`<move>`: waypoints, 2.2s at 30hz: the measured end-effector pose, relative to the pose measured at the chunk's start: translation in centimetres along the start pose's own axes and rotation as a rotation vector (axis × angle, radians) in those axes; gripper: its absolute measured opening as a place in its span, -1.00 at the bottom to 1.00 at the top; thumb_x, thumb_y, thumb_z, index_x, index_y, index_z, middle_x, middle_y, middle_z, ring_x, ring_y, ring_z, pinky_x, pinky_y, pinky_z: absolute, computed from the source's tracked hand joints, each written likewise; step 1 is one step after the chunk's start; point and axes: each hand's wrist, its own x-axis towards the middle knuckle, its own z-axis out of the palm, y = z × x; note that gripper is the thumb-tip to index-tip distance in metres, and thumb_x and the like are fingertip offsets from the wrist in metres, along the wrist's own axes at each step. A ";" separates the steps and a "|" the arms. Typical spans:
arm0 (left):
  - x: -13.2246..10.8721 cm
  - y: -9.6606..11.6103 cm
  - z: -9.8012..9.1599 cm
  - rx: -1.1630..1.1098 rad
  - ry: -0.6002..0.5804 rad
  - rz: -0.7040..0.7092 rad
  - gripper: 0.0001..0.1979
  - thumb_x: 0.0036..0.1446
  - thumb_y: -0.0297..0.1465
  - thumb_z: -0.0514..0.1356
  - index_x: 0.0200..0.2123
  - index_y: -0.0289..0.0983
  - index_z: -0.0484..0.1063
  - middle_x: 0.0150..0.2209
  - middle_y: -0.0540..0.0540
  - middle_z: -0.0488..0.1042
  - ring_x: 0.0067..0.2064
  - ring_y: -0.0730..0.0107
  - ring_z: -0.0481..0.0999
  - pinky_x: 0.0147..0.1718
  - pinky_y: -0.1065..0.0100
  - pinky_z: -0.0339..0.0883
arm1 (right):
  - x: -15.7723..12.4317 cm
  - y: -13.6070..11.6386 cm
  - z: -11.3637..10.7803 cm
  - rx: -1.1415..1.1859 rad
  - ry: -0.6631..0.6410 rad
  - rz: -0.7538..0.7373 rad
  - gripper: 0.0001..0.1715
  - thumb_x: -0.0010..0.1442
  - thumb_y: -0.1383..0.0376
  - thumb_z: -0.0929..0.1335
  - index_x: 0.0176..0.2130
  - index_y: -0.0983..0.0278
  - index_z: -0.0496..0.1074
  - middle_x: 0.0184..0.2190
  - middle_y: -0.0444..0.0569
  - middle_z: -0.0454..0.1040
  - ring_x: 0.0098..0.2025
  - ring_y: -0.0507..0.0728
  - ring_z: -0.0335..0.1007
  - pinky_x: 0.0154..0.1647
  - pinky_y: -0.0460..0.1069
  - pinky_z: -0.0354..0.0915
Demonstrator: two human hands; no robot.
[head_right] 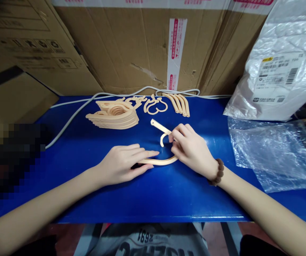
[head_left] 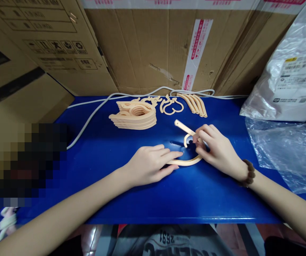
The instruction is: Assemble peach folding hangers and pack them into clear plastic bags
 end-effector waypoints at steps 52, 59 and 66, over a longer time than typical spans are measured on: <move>10.4 -14.9 -10.2 0.261 -0.380 -0.762 -0.67 0.15 -0.23 0.20 -0.17 -0.34 0.61 -0.18 -0.19 0.62 -0.15 0.17 0.56 -0.17 0.33 0.32 | -0.6 -1.6 0.8 -0.084 -0.062 -0.277 -0.79 0.41 0.38 0.24 -0.13 0.29 0.46 -0.08 0.04 0.50 -0.05 0.16 0.32 -0.06 0.07 0.15; 12.9 -17.9 -7.2 0.074 -0.644 -0.936 -0.57 -0.13 -0.11 0.39 -0.31 -0.35 0.64 -0.29 -0.24 0.61 -0.22 0.11 0.58 -0.21 0.29 0.39 | -0.7 -1.4 0.9 -0.062 -0.092 -0.264 -0.78 0.42 0.37 0.23 -0.12 0.29 0.46 -0.09 0.03 0.50 -0.04 0.15 0.32 -0.04 0.07 0.15; 13.4 -18.6 -6.2 0.031 -0.581 -0.995 -0.57 -0.24 -0.13 0.44 -0.35 -0.35 0.63 -0.42 -0.20 0.57 -0.23 0.11 0.58 -0.22 0.31 0.39 | -0.8 -1.3 0.9 -0.044 -0.107 -0.256 -0.76 0.43 0.35 0.22 -0.13 0.29 0.47 -0.10 0.04 0.50 -0.03 0.15 0.32 -0.04 0.08 0.16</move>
